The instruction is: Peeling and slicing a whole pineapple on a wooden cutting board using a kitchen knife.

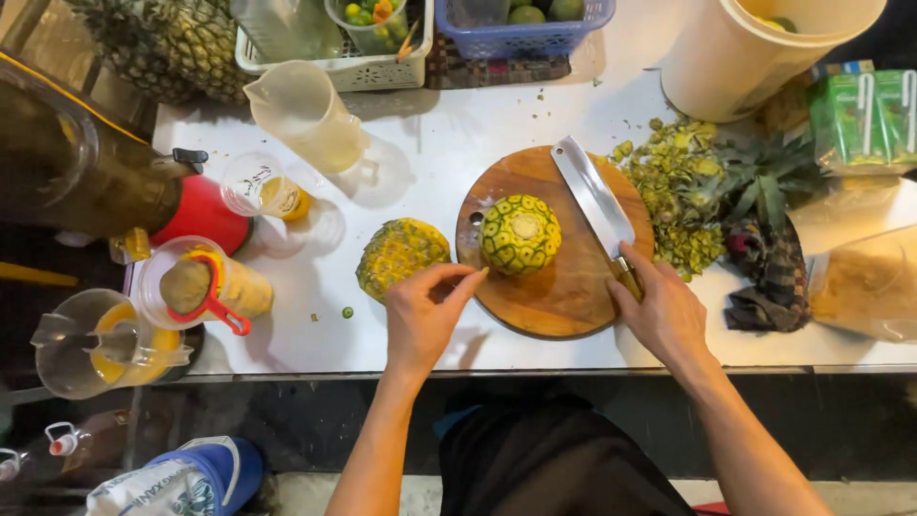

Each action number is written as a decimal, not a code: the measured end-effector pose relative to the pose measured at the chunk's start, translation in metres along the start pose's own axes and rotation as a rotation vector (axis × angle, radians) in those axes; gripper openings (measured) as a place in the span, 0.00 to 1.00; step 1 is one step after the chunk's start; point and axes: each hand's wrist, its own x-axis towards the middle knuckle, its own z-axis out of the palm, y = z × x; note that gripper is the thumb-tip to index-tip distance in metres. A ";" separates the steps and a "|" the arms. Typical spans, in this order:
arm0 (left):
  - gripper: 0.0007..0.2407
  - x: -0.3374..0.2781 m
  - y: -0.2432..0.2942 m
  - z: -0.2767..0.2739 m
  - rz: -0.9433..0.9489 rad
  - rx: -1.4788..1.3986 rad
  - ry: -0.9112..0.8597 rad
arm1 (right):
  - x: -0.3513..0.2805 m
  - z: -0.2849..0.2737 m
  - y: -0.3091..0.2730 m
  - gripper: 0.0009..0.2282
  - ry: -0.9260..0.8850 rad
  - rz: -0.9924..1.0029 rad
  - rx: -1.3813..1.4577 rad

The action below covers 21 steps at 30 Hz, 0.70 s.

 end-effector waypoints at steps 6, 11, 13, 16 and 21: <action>0.08 -0.010 -0.028 -0.022 -0.130 0.250 -0.136 | 0.014 -0.013 -0.042 0.24 0.228 -0.273 0.128; 0.20 -0.008 -0.014 -0.026 -0.249 0.207 -0.450 | 0.001 -0.015 -0.073 0.22 0.216 -0.335 0.232; 0.18 -0.007 -0.017 -0.024 -0.219 0.148 -0.436 | -0.004 -0.017 -0.078 0.23 0.218 -0.319 0.259; 0.06 0.002 -0.017 -0.020 0.063 0.098 -0.163 | 0.000 -0.034 -0.080 0.21 0.219 -0.223 0.388; 0.05 0.029 -0.001 -0.026 0.035 -0.071 -0.188 | 0.038 -0.085 -0.070 0.26 0.319 0.053 0.690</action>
